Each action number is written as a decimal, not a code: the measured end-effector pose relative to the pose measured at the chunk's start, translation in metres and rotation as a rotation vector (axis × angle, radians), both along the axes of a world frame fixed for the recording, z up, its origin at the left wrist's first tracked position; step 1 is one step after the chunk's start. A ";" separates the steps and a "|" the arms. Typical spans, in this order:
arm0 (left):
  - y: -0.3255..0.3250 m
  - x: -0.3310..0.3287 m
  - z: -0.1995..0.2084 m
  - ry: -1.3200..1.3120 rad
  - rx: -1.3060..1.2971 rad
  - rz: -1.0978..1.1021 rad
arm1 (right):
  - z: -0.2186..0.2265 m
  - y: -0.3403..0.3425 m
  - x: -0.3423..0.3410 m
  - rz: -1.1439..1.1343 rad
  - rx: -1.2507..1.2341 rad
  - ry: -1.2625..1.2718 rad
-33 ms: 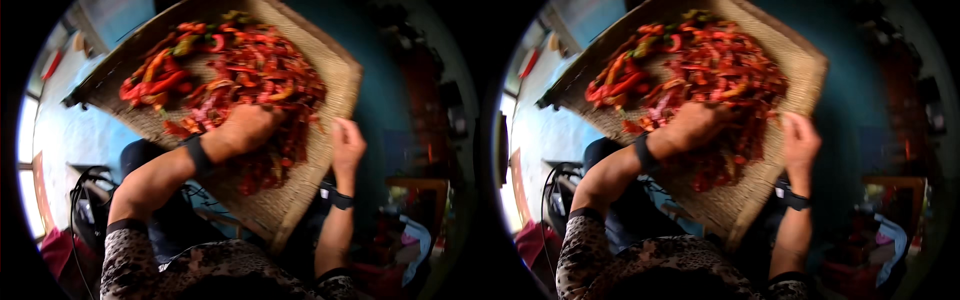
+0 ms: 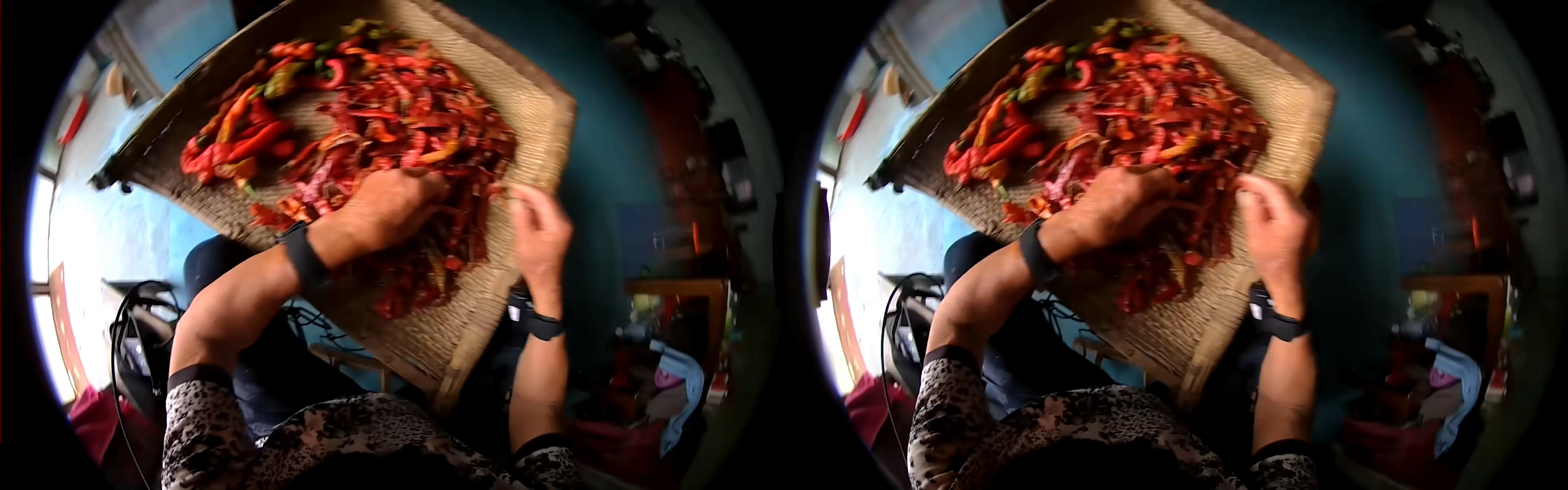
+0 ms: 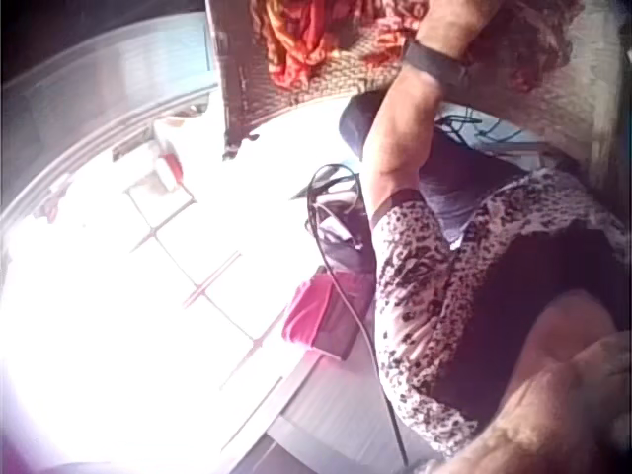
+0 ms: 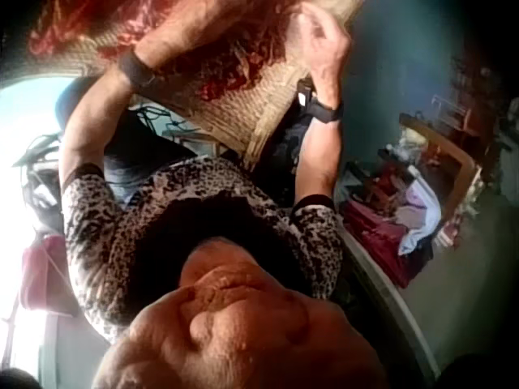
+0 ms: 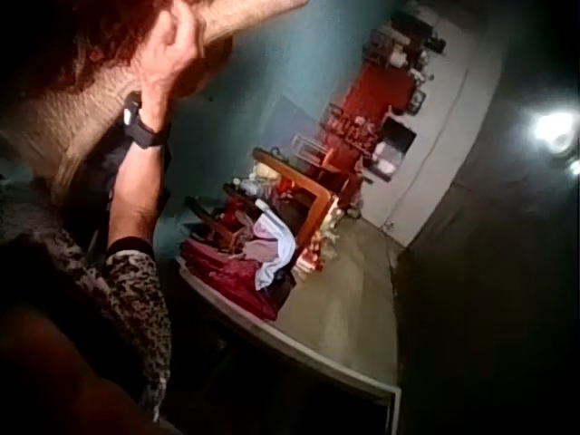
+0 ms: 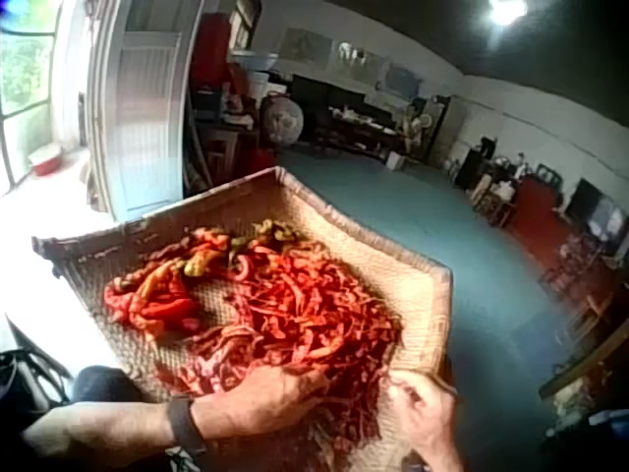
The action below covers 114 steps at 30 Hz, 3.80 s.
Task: The person is sorting through a large tray of red peppers, picking out specific ones by hand.
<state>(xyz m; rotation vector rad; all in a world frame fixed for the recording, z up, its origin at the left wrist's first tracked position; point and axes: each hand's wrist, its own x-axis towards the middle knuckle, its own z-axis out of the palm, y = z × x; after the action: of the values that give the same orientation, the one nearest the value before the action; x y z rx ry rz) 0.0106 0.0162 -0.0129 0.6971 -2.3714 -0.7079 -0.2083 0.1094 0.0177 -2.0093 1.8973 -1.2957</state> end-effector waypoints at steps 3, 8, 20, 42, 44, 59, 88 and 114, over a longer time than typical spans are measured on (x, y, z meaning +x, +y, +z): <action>0.000 -0.018 0.013 0.089 0.199 -0.127 | 0.011 0.008 0.012 0.244 0.251 -0.124; 0.012 -0.033 0.015 0.245 0.258 -0.244 | 0.012 0.010 -0.001 0.283 0.357 -0.054; -0.054 -0.030 0.016 0.000 -0.161 0.193 | 0.014 0.009 -0.052 -0.168 0.060 -0.424; -0.103 -0.141 0.001 -0.457 -0.193 0.061 | -0.002 0.019 -0.111 -0.423 0.165 0.074; -0.089 -0.127 0.014 -0.464 -0.197 -0.007 | 0.002 0.016 -0.101 -0.399 0.112 0.048; 0.023 -0.007 0.001 -0.158 -0.447 -0.272 | 0.017 0.007 -0.013 0.184 0.346 -0.015; 0.036 -0.012 0.003 -0.202 -0.547 -0.329 | -0.001 0.009 -0.036 -0.012 0.151 -0.015; 0.038 -0.013 0.004 -0.158 -0.541 -0.340 | 0.013 0.024 -0.029 0.145 0.324 -0.152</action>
<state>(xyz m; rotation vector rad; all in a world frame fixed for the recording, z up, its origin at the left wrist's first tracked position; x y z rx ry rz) -0.0027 0.0547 -0.0094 0.1218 -2.6870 -0.1158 -0.2371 0.1335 0.0304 -1.7931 1.7277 -0.9993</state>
